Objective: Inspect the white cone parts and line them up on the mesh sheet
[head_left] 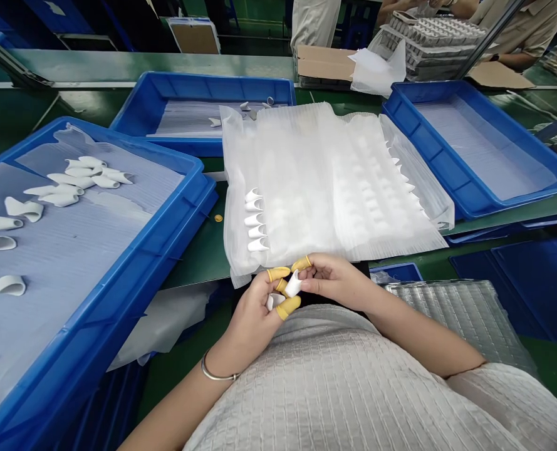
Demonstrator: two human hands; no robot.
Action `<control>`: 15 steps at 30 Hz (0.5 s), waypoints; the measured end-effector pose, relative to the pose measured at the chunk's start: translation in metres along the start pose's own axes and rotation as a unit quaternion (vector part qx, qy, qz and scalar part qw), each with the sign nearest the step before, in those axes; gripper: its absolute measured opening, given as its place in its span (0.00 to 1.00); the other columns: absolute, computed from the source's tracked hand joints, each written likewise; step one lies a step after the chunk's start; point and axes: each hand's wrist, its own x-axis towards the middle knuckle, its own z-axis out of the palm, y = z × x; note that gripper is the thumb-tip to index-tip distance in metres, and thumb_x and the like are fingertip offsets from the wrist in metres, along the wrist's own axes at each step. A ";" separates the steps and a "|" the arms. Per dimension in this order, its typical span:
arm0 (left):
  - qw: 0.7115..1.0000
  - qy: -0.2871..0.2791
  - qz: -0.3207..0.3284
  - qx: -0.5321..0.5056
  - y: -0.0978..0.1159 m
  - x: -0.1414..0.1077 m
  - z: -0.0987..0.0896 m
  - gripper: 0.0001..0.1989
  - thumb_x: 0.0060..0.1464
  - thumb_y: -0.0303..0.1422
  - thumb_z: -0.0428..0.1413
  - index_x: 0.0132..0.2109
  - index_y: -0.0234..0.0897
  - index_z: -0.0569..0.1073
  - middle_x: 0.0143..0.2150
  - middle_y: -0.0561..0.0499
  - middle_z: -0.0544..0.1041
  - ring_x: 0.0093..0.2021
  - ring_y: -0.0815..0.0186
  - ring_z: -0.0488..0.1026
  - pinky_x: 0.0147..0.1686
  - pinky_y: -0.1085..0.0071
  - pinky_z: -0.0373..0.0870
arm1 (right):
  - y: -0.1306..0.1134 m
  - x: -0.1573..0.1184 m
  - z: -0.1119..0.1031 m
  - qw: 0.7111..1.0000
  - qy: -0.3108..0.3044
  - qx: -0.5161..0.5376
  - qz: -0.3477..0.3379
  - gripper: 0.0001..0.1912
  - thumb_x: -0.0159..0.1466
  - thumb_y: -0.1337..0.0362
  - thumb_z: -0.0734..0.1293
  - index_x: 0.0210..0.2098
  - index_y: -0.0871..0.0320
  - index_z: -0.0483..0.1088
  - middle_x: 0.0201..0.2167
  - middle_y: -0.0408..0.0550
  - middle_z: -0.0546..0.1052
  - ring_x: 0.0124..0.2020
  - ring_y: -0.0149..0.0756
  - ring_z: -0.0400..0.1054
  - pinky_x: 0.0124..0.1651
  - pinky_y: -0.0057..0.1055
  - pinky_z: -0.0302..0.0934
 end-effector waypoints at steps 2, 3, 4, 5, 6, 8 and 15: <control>0.999 0.020 -0.001 -0.024 0.001 0.000 -0.001 0.14 0.55 0.36 0.60 0.48 0.41 0.70 0.39 0.52 0.76 0.39 0.64 0.73 0.39 0.68 0.69 | 0.000 0.000 -0.003 1.000 0.003 -0.016 -0.022 0.12 0.62 0.59 0.71 0.41 0.58 0.72 0.37 0.46 0.73 0.35 0.33 0.67 0.37 0.30 0.63; 0.999 0.025 0.000 -0.028 0.001 0.000 -0.001 0.12 0.54 0.36 0.61 0.45 0.41 0.71 0.39 0.52 0.76 0.38 0.65 0.73 0.39 0.68 0.69 | 0.000 -0.001 -0.004 0.998 0.005 -0.038 -0.041 0.11 0.62 0.60 0.71 0.43 0.58 0.72 0.38 0.46 0.73 0.36 0.33 0.67 0.36 0.30 0.63; 0.999 0.026 -0.001 -0.027 0.002 0.000 -0.002 0.10 0.54 0.36 0.61 0.43 0.40 0.72 0.39 0.51 0.76 0.38 0.64 0.73 0.39 0.68 0.69 | 0.000 -0.002 -0.005 0.996 0.008 -0.066 -0.061 0.12 0.62 0.62 0.71 0.44 0.58 0.73 0.38 0.46 0.73 0.36 0.33 0.67 0.36 0.30 0.63; 0.999 0.025 -0.002 -0.023 0.003 0.000 -0.002 0.10 0.54 0.36 0.61 0.42 0.40 0.72 0.39 0.51 0.76 0.38 0.64 0.73 0.38 0.68 0.69 | 0.000 -0.002 -0.006 0.992 0.011 -0.094 -0.080 0.12 0.63 0.63 0.71 0.45 0.57 0.73 0.38 0.47 0.73 0.37 0.33 0.68 0.37 0.30 0.63; 1.000 0.025 -0.004 -0.017 0.004 0.000 -0.003 0.09 0.54 0.37 0.61 0.42 0.40 0.73 0.39 0.51 0.76 0.37 0.64 0.73 0.37 0.68 0.69 | 0.000 -0.003 -0.006 0.989 0.015 -0.117 -0.094 0.12 0.63 0.63 0.71 0.46 0.57 0.73 0.39 0.47 0.73 0.37 0.34 0.68 0.37 0.30 0.64; 0.999 0.032 0.001 0.008 0.005 0.000 -0.003 0.09 0.55 0.37 0.60 0.42 0.40 0.74 0.38 0.51 0.77 0.36 0.64 0.73 0.35 0.68 0.69 | 0.002 -0.004 -0.004 0.986 0.020 -0.131 -0.096 0.13 0.63 0.63 0.71 0.47 0.56 0.72 0.39 0.47 0.73 0.38 0.35 0.68 0.37 0.31 0.64; 0.985 0.039 0.095 0.140 0.004 0.002 -0.003 0.09 0.58 0.40 0.57 0.39 0.39 0.72 0.36 0.49 0.76 0.35 0.61 0.72 0.34 0.67 0.67 | 0.006 -0.004 0.010 0.992 0.036 -0.121 -0.026 0.19 0.62 0.56 0.71 0.49 0.56 0.69 0.36 0.45 0.73 0.34 0.35 0.68 0.34 0.30 0.62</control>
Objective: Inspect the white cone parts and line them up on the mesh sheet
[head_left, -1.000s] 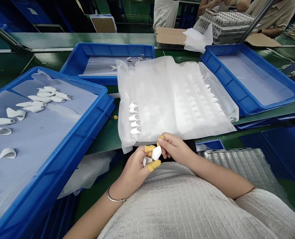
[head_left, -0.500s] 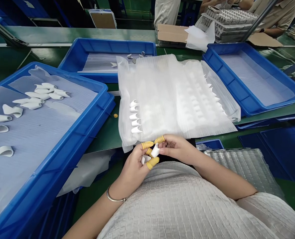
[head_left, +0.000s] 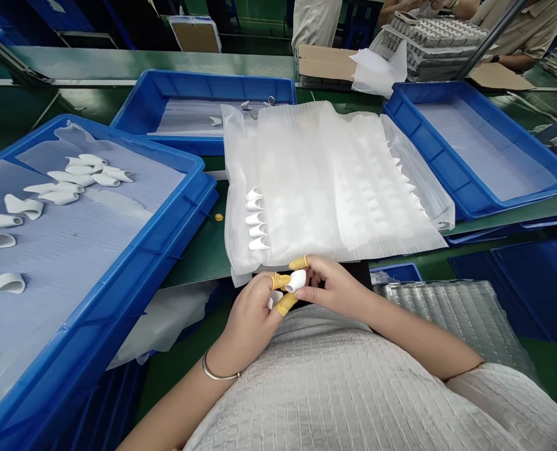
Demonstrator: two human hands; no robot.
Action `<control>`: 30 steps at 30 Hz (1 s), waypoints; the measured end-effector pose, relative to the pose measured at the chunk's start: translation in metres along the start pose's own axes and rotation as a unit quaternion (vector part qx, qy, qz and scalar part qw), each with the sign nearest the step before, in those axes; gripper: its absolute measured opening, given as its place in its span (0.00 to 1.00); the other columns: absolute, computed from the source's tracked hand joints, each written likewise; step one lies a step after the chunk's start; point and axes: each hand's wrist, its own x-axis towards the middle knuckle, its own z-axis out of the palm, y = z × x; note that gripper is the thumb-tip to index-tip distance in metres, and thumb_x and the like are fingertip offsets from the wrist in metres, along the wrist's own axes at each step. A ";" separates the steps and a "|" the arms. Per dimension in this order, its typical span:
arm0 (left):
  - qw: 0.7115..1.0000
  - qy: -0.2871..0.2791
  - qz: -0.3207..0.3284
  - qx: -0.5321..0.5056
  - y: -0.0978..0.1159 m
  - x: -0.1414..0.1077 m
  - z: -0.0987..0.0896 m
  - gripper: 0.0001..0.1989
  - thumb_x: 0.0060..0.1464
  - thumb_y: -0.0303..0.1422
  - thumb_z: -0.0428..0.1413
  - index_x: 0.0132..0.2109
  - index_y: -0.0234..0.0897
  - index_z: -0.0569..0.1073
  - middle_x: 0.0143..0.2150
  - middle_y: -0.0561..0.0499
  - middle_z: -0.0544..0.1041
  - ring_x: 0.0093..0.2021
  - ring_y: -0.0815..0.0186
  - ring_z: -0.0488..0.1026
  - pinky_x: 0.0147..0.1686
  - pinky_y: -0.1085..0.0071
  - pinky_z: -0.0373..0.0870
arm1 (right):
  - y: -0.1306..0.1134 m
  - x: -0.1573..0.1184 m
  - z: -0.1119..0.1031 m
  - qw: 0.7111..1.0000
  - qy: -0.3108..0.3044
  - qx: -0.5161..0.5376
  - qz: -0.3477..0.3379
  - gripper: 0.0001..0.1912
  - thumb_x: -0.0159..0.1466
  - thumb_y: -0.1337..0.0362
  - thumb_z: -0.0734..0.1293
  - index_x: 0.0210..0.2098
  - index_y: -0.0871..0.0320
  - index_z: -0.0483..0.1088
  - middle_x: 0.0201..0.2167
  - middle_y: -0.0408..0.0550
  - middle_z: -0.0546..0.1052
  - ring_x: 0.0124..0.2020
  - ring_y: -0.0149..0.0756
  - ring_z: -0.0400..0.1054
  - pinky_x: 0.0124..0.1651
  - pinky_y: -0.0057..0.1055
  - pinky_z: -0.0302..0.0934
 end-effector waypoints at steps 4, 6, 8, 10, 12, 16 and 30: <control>0.996 -0.015 0.023 0.084 -0.004 0.000 0.001 0.12 0.60 0.42 0.53 0.36 0.39 0.71 0.33 0.48 0.76 0.32 0.60 0.71 0.30 0.66 0.65 | -0.005 0.001 0.006 0.996 0.035 -0.072 -0.038 0.13 0.60 0.57 0.73 0.40 0.57 0.72 0.35 0.44 0.69 0.33 0.34 0.64 0.34 0.30 0.60; 0.993 -0.010 0.041 0.109 -0.006 -0.001 0.002 0.13 0.61 0.43 0.51 0.34 0.39 0.71 0.32 0.48 0.75 0.31 0.60 0.71 0.29 0.66 0.64 | -0.007 0.003 0.006 0.997 0.042 -0.050 -0.043 0.12 0.59 0.58 0.74 0.39 0.57 0.72 0.34 0.44 0.68 0.33 0.33 0.64 0.34 0.30 0.60; 0.992 -0.009 0.057 0.113 -0.007 -0.002 0.002 0.14 0.62 0.42 0.50 0.32 0.39 0.70 0.31 0.48 0.75 0.31 0.60 0.71 0.30 0.66 0.64 | -0.006 0.004 0.005 0.999 0.039 -0.003 -0.037 0.10 0.63 0.57 0.70 0.37 0.57 0.73 0.33 0.44 0.69 0.32 0.33 0.64 0.34 0.30 0.60; 0.993 -0.019 0.064 0.097 -0.008 -0.003 0.002 0.13 0.62 0.41 0.51 0.33 0.39 0.71 0.32 0.48 0.76 0.32 0.60 0.72 0.31 0.66 0.65 | -0.004 0.005 0.003 0.998 0.029 0.060 -0.008 0.14 0.67 0.54 0.65 0.34 0.58 0.74 0.30 0.44 0.69 0.30 0.32 0.64 0.34 0.30 0.61; 0.995 -0.025 0.063 0.075 -0.009 -0.004 0.003 0.11 0.62 0.40 0.52 0.34 0.39 0.71 0.33 0.48 0.77 0.34 0.60 0.73 0.32 0.66 0.66 | -0.002 0.006 0.000 0.992 0.030 0.117 0.033 0.19 0.68 0.51 0.62 0.33 0.59 0.74 0.27 0.43 0.69 0.28 0.31 0.63 0.32 0.30 0.61; 0.997 -0.001 0.057 0.055 -0.010 -0.004 0.003 0.10 0.61 0.39 0.54 0.36 0.38 0.72 0.35 0.48 0.78 0.35 0.61 0.74 0.33 0.66 0.68 | 0.003 0.005 -0.003 0.989 0.021 0.132 0.065 0.22 0.68 0.47 0.61 0.35 0.60 0.73 0.26 0.44 0.70 0.27 0.31 0.63 0.29 0.28 0.59; 0.995 0.013 -0.069 -0.070 -0.005 -0.003 0.001 0.08 0.57 0.37 0.59 0.42 0.40 0.73 0.37 0.53 0.78 0.33 0.67 0.75 0.31 0.72 0.71 | -0.002 -0.002 -0.008 0.981 0.019 -0.123 -0.146 0.11 0.64 0.61 0.70 0.46 0.56 0.72 0.42 0.51 0.73 0.43 0.40 0.67 0.42 0.34 0.63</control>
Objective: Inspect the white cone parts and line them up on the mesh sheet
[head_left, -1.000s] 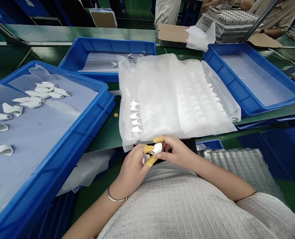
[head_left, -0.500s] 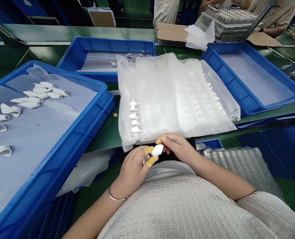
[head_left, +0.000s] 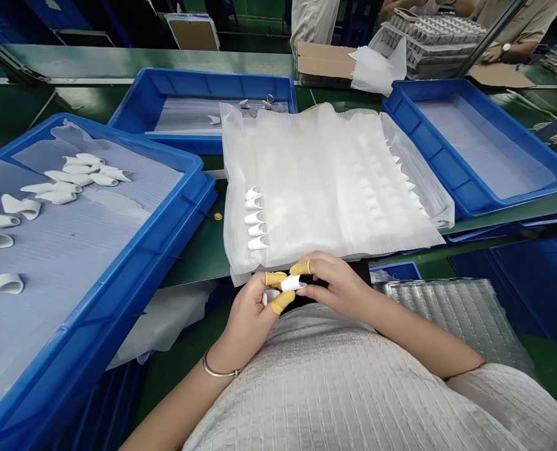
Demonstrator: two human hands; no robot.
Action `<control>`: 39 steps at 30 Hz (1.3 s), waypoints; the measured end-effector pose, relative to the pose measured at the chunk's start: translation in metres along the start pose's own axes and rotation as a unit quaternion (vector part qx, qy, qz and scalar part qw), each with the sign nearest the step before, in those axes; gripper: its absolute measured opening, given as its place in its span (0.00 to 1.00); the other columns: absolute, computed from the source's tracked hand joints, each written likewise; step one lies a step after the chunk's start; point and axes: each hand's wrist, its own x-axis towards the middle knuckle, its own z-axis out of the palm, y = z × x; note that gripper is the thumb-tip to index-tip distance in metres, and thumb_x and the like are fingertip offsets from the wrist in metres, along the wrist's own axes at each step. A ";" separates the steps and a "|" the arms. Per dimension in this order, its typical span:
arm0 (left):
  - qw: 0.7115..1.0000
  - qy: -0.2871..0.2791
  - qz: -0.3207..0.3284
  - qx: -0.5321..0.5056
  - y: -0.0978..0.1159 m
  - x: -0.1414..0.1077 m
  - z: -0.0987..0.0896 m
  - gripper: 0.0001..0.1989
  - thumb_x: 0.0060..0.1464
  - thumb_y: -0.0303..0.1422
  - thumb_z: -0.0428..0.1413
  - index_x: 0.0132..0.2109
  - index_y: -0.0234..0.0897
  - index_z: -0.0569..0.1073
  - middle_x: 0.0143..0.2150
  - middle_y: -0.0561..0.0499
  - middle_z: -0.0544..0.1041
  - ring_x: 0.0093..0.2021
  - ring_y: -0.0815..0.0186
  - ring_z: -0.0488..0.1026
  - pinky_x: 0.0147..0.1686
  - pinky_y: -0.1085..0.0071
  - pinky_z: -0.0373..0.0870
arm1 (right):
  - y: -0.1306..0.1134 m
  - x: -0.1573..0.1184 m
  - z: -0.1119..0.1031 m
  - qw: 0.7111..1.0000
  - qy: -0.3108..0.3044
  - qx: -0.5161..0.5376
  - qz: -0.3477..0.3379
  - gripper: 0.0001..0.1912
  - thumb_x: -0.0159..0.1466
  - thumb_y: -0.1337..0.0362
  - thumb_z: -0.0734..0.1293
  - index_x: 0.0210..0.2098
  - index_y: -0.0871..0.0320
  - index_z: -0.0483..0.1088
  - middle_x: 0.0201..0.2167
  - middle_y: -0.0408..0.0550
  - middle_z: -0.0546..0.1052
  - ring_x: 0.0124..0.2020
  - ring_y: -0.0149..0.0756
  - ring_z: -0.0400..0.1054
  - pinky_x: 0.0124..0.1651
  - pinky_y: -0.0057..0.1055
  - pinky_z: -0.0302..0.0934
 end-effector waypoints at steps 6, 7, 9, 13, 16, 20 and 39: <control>0.995 0.009 0.075 0.058 -0.003 -0.002 0.000 0.07 0.58 0.35 0.58 0.42 0.40 0.73 0.39 0.51 0.79 0.37 0.64 0.75 0.35 0.69 0.71 | 0.008 0.000 0.006 0.965 -0.035 0.205 0.159 0.16 0.66 0.52 0.66 0.39 0.60 0.70 0.31 0.45 0.72 0.32 0.34 0.65 0.34 0.30 0.60; 0.994 0.005 0.086 0.064 -0.003 -0.002 0.000 0.07 0.58 0.35 0.58 0.42 0.39 0.73 0.39 0.51 0.79 0.37 0.64 0.75 0.35 0.69 0.71 | 0.009 0.001 0.007 0.958 -0.046 0.224 0.172 0.17 0.67 0.51 0.64 0.34 0.60 0.70 0.29 0.44 0.71 0.31 0.33 0.64 0.33 0.29 0.59; 0.995 -0.001 0.080 0.065 -0.002 -0.001 0.000 0.07 0.58 0.36 0.58 0.42 0.39 0.74 0.38 0.51 0.79 0.36 0.64 0.75 0.34 0.69 0.72 | 0.007 0.002 0.006 0.954 -0.052 0.235 0.178 0.17 0.67 0.52 0.65 0.32 0.61 0.69 0.27 0.43 0.70 0.29 0.31 0.63 0.32 0.29 0.57; 0.999 0.005 0.025 0.033 -0.001 0.000 -0.001 0.09 0.56 0.37 0.60 0.43 0.39 0.73 0.39 0.51 0.79 0.36 0.64 0.76 0.33 0.70 0.72 | 0.001 0.001 0.002 0.979 -0.039 0.150 0.132 0.12 0.65 0.57 0.68 0.41 0.59 0.72 0.33 0.44 0.72 0.32 0.32 0.65 0.32 0.28 0.58; 1.000 -0.004 0.009 0.001 0.000 0.000 -0.001 0.07 0.56 0.36 0.59 0.42 0.40 0.73 0.37 0.53 0.79 0.34 0.67 0.75 0.32 0.71 0.72 | -0.001 0.000 -0.001 0.997 -0.028 0.024 0.064 0.10 0.65 0.60 0.69 0.44 0.58 0.72 0.37 0.47 0.75 0.36 0.35 0.68 0.37 0.31 0.60; 1.000 -0.004 0.015 0.002 -0.002 0.000 -0.002 0.07 0.57 0.36 0.59 0.42 0.41 0.73 0.37 0.54 0.78 0.34 0.68 0.75 0.32 0.73 0.71 | 0.002 -0.002 0.000 0.998 -0.022 0.005 0.063 0.16 0.64 0.59 0.70 0.50 0.56 0.70 0.43 0.48 0.76 0.40 0.37 0.69 0.41 0.32 0.61; 0.988 -0.028 0.058 0.137 0.006 0.001 0.000 0.14 0.60 0.43 0.53 0.36 0.37 0.73 0.31 0.50 0.78 0.28 0.63 0.72 0.26 0.68 0.66 | -0.007 0.003 0.013 0.982 -0.010 0.107 0.154 0.16 0.69 0.52 0.61 0.34 0.58 0.68 0.29 0.43 0.71 0.30 0.31 0.64 0.31 0.28 0.57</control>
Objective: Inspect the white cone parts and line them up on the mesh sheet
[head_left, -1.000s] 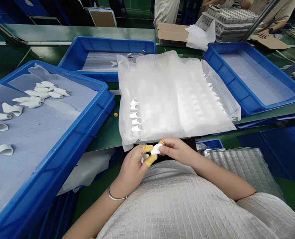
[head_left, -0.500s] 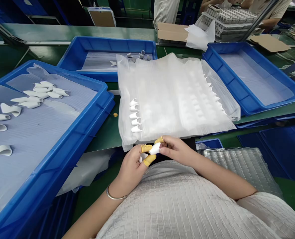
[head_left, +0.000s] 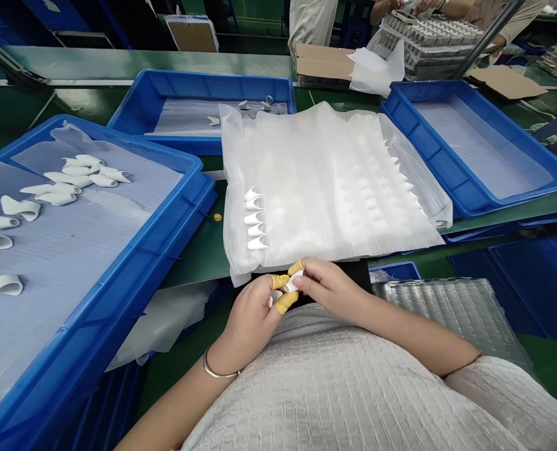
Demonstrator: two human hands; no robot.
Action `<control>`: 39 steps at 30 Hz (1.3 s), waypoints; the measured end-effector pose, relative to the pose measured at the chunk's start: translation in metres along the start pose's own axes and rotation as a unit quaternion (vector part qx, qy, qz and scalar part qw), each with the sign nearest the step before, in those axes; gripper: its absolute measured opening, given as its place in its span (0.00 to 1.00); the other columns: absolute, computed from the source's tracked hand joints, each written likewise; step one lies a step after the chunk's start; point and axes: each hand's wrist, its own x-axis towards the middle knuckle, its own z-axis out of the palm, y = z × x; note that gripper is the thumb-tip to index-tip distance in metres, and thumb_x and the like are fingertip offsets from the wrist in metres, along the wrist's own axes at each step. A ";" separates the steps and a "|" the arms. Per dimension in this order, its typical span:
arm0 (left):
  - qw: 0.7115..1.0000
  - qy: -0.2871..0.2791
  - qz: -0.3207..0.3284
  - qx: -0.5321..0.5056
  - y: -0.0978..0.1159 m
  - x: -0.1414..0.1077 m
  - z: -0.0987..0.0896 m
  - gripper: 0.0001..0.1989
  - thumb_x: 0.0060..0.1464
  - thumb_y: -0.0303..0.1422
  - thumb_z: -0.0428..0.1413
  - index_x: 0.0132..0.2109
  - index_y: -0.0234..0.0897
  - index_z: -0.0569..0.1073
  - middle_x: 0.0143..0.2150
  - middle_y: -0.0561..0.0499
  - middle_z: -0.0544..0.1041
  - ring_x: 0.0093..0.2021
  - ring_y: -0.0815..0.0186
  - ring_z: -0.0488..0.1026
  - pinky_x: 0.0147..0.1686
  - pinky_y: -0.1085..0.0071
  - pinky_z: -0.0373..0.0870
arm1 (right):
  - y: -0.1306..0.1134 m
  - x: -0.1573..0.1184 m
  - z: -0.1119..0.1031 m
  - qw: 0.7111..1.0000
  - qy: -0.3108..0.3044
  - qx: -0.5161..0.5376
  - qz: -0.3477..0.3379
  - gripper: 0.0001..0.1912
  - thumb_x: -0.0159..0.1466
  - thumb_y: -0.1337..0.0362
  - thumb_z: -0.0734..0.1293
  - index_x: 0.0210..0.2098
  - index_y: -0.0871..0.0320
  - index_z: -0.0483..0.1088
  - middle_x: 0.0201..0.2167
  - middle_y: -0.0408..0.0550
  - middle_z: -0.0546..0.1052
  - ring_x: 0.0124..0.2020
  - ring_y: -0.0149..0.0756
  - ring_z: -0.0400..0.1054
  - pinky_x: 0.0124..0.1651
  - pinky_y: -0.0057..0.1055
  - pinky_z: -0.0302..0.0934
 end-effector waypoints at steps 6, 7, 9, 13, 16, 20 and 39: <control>0.998 0.009 -0.013 -0.058 -0.001 -0.002 0.000 0.09 0.58 0.39 0.56 0.39 0.38 0.73 0.36 0.50 0.79 0.33 0.63 0.75 0.31 0.68 0.70 | 0.013 0.006 -0.003 0.988 -0.009 0.135 0.070 0.25 0.69 0.45 0.57 0.32 0.60 0.68 0.27 0.46 0.74 0.25 0.30 0.66 0.23 0.25 0.55; 0.998 0.010 -0.008 -0.056 -0.002 -0.001 0.000 0.09 0.59 0.39 0.56 0.40 0.38 0.74 0.36 0.50 0.79 0.34 0.63 0.75 0.32 0.68 0.70 | 0.016 0.006 -0.003 0.988 -0.014 0.135 0.075 0.26 0.69 0.44 0.57 0.32 0.60 0.69 0.27 0.47 0.75 0.25 0.30 0.67 0.23 0.25 0.55; 0.999 0.009 -0.002 -0.050 -0.002 -0.001 0.000 0.09 0.58 0.39 0.56 0.40 0.38 0.74 0.36 0.50 0.79 0.34 0.62 0.75 0.33 0.67 0.71 | 0.018 0.006 -0.005 0.987 -0.033 0.129 0.084 0.27 0.68 0.42 0.58 0.32 0.61 0.70 0.27 0.48 0.75 0.26 0.31 0.67 0.24 0.25 0.56; 0.996 0.001 -0.039 -0.077 0.000 0.000 -0.001 0.10 0.57 0.39 0.57 0.42 0.39 0.74 0.36 0.50 0.79 0.33 0.63 0.75 0.31 0.68 0.71 | 0.015 0.004 -0.008 0.985 -0.066 0.134 0.081 0.22 0.66 0.46 0.64 0.33 0.61 0.71 0.27 0.45 0.73 0.27 0.30 0.66 0.27 0.26 0.57; 0.991 0.010 -0.073 -0.113 -0.001 0.000 0.000 0.10 0.55 0.38 0.59 0.42 0.39 0.74 0.38 0.51 0.79 0.34 0.64 0.75 0.32 0.69 0.71 | 0.009 0.001 -0.011 0.991 -0.064 0.115 0.027 0.15 0.65 0.53 0.68 0.39 0.60 0.72 0.31 0.44 0.73 0.30 0.31 0.66 0.32 0.27 0.59; 0.987 0.013 -0.080 -0.140 -0.003 -0.002 0.000 0.09 0.55 0.36 0.59 0.42 0.39 0.73 0.36 0.52 0.78 0.34 0.65 0.74 0.33 0.70 0.71 | 0.007 -0.002 -0.012 0.998 -0.026 -0.046 -0.046 0.12 0.63 0.60 0.71 0.44 0.58 0.73 0.38 0.46 0.75 0.33 0.33 0.67 0.35 0.29 0.61; 0.996 -0.032 0.071 0.053 -0.002 -0.004 -0.003 0.12 0.63 0.39 0.51 0.34 0.37 0.69 0.33 0.49 0.75 0.32 0.63 0.72 0.30 0.67 0.68 | 0.007 -0.004 -0.018 0.991 -0.123 0.045 -0.002 0.13 0.67 0.55 0.65 0.41 0.59 0.73 0.35 0.46 0.74 0.33 0.32 0.66 0.34 0.28 0.60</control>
